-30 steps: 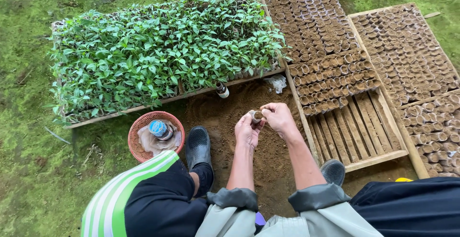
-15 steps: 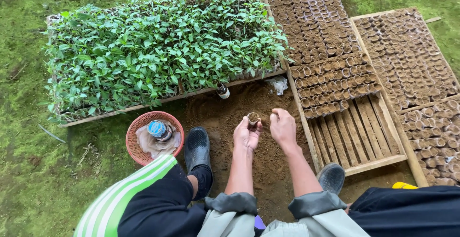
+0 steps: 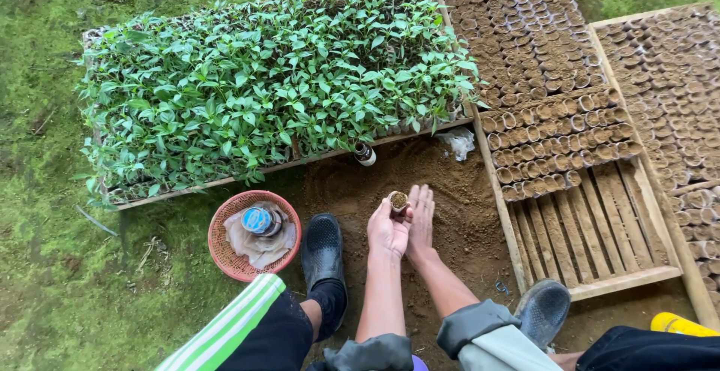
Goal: The person sits on a low stool and plants seeds into small biodegradable pots. They pick up a seed, place it into a pot filled with soil, and then place the pot into a wooden tray. This process is repeated multiple times.
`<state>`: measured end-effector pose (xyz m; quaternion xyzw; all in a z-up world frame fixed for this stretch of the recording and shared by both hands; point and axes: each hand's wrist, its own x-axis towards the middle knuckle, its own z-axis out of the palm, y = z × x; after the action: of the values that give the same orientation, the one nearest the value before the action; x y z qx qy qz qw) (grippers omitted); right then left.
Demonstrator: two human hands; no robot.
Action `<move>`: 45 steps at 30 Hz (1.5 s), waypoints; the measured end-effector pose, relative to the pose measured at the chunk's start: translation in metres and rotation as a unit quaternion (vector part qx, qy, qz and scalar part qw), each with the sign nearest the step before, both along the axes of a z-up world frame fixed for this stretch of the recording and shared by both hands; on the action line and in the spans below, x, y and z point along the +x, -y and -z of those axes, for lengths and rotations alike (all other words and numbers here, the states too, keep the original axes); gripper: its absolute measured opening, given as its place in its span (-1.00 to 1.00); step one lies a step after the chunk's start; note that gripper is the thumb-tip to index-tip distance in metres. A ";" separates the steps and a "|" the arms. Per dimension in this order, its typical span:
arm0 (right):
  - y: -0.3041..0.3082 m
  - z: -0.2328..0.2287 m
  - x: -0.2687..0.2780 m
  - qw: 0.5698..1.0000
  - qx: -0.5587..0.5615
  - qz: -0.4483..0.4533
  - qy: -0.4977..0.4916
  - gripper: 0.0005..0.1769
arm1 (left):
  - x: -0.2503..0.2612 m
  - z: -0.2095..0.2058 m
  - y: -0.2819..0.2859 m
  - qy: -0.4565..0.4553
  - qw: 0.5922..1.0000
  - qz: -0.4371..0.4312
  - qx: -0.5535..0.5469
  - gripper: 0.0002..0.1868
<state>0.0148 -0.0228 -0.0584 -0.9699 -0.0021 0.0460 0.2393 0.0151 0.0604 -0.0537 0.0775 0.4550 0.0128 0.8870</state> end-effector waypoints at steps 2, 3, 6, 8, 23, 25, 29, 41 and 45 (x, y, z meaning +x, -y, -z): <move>-0.001 0.005 0.001 1.000 0.005 -0.011 -0.001 -0.39 | 0.003 -0.018 -0.003 -0.001 1.000 0.000 0.004 -0.78; -0.001 0.006 0.001 1.000 0.009 -0.021 0.000 -0.49 | 0.004 -0.028 -0.003 0.001 1.000 0.001 0.008 -0.78; 0.003 0.007 0.001 0.999 0.015 -0.043 0.005 -0.65 | 0.004 -0.025 -0.003 0.010 1.000 0.002 0.011 -0.77; 0.008 0.008 0.002 0.998 0.017 -0.056 0.010 -0.71 | 0.005 -0.026 -0.002 0.013 1.000 0.003 0.013 -0.76; 0.059 -0.102 0.023 0.852 0.460 0.208 -0.137 -0.88 | 0.009 0.001 0.034 0.058 0.997 0.040 0.043 -0.76; 0.055 -0.131 0.028 0.857 0.464 0.181 -0.131 -0.84 | 0.009 -0.008 0.035 0.062 0.996 0.039 0.045 -0.77; 0.050 -0.150 0.033 0.887 0.430 0.125 -0.115 -0.80 | 0.008 -0.026 0.032 0.070 0.994 0.054 0.059 -0.79; 0.040 -0.180 0.031 0.971 0.218 0.046 -0.083 -0.75 | 0.010 -0.030 0.042 0.077 0.995 0.051 0.048 -0.78; 0.049 -0.164 0.036 0.987 0.141 0.047 -0.061 -0.77 | 0.007 -0.031 0.044 0.080 0.996 0.043 0.024 -0.78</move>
<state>0.0510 -0.0718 0.1058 -0.9206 0.0521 0.0932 0.3756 0.0223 0.0163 -0.0229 0.1169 0.3786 -0.0087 0.9181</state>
